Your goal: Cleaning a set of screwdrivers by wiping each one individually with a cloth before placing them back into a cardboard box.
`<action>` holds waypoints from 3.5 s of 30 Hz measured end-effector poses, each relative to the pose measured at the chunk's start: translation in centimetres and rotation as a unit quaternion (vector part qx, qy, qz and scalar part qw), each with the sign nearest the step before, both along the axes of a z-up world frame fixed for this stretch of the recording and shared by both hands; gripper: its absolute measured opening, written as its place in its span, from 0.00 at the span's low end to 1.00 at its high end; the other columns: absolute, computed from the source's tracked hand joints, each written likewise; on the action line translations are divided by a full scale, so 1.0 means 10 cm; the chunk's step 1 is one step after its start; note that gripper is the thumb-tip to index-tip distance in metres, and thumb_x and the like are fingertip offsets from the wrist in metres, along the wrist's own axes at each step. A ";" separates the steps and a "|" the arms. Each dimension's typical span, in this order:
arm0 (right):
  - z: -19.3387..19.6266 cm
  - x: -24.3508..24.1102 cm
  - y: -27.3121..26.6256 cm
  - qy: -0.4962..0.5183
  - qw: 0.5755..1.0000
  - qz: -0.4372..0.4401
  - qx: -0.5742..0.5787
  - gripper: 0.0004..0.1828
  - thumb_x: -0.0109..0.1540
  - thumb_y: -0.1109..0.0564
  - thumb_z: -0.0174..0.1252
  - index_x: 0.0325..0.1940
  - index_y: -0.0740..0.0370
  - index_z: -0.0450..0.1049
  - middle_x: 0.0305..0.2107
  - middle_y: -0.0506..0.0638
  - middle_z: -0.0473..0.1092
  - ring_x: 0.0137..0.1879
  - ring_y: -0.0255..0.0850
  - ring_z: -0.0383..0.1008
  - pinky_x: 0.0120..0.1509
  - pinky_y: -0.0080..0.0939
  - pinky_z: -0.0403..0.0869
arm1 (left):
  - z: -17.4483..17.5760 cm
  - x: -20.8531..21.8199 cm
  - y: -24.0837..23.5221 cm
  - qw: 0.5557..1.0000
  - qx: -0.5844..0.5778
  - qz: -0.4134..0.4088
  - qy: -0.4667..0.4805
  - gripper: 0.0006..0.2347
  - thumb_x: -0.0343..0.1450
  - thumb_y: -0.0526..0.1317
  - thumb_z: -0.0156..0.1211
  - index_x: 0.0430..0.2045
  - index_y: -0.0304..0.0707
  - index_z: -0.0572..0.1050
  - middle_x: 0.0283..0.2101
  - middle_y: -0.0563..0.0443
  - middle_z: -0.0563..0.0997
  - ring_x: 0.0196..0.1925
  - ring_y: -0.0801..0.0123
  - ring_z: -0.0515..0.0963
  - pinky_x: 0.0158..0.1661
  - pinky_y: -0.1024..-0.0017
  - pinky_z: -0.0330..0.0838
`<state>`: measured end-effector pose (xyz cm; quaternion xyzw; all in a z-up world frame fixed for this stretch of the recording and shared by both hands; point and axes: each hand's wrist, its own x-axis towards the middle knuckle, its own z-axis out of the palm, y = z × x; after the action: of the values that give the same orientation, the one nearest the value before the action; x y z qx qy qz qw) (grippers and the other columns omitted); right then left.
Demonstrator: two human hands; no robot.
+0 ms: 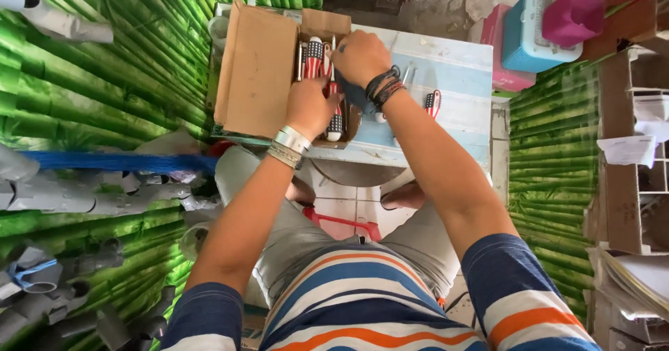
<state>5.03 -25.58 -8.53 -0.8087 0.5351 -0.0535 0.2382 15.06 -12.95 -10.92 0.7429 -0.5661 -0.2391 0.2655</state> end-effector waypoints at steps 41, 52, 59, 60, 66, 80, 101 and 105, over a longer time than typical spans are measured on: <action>-0.18 0.27 0.06 0.062 0.998 0.018 0.024 0.19 0.62 0.51 0.53 0.35 0.71 0.82 0.28 0.63 0.77 0.43 0.60 0.81 0.47 0.56 0.80 | -0.16 -0.06 -0.12 0.995 0.092 0.021 -0.034 0.09 0.64 0.32 0.66 0.33 0.24 0.81 0.32 0.28 0.83 0.42 0.31 0.82 0.40 0.47 0.80; -0.40 0.25 -0.11 0.048 0.998 0.012 0.036 0.21 0.60 0.46 0.57 0.30 0.68 0.82 0.24 0.60 0.76 0.39 0.57 0.82 0.40 0.52 0.80 | 0.25 -0.03 0.07 0.991 0.132 -0.002 -0.025 0.17 0.62 0.35 0.71 0.43 0.31 0.79 0.40 0.29 0.83 0.48 0.31 0.81 0.45 0.43 0.79; -0.41 0.26 -0.15 0.050 0.998 0.032 0.027 0.19 0.62 0.49 0.58 0.29 0.70 0.81 0.21 0.60 0.75 0.32 0.53 0.81 0.34 0.49 0.80 | 0.07 0.01 0.06 0.990 0.139 0.006 -0.016 0.19 0.64 0.38 0.71 0.48 0.31 0.76 0.45 0.27 0.81 0.52 0.32 0.80 0.49 0.45 0.78; -0.44 0.26 -0.17 0.045 0.998 0.039 0.025 0.19 0.61 0.50 0.57 0.27 0.69 0.80 0.20 0.59 0.74 0.30 0.52 0.80 0.31 0.47 0.79 | 0.03 0.02 0.06 0.991 0.137 0.007 -0.009 0.19 0.64 0.38 0.71 0.48 0.31 0.76 0.45 0.26 0.81 0.52 0.32 0.80 0.48 0.44 0.78; -0.40 0.29 -0.14 0.073 0.997 0.018 0.032 0.18 0.60 0.51 0.55 0.26 0.68 0.80 0.20 0.57 0.74 0.32 0.52 0.81 0.32 0.51 0.79 | 0.37 -0.06 0.17 0.987 0.157 0.021 -0.013 0.18 0.67 0.38 0.67 0.51 0.34 0.75 0.45 0.29 0.82 0.52 0.35 0.81 0.49 0.46 0.78; -0.44 0.28 -0.11 0.040 0.999 0.025 0.028 0.18 0.60 0.51 0.57 0.30 0.71 0.80 0.23 0.62 0.75 0.35 0.56 0.82 0.36 0.51 0.80 | 0.19 0.02 0.20 0.989 0.146 0.020 0.009 0.20 0.66 0.41 0.68 0.51 0.33 0.74 0.45 0.28 0.82 0.52 0.36 0.81 0.48 0.47 0.79; 0.02 -0.19 0.16 -0.039 0.998 0.055 -0.020 0.25 0.62 0.43 0.61 0.14 0.53 0.65 0.15 0.51 0.66 0.27 0.51 0.68 0.29 0.54 0.65 | 0.37 -0.08 0.25 0.996 0.081 0.011 -0.036 0.17 0.69 0.48 0.66 0.45 0.38 0.72 0.35 0.34 0.81 0.38 0.36 0.79 0.31 0.46 0.72; 0.36 -0.46 0.34 -0.108 0.993 0.044 0.002 0.20 0.65 0.41 0.60 0.23 0.52 0.80 0.15 0.47 0.68 0.23 0.42 0.63 0.26 0.43 0.61 | 0.36 -0.18 0.28 1.000 -0.015 -0.018 0.005 0.16 0.68 0.42 0.66 0.47 0.39 0.75 0.38 0.43 0.84 0.37 0.44 0.82 0.33 0.53 0.74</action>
<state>0.39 -22.18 -4.93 -0.8204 0.4705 -0.1287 0.2984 13.28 -10.12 -7.36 0.7270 -0.5818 -0.2390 0.2754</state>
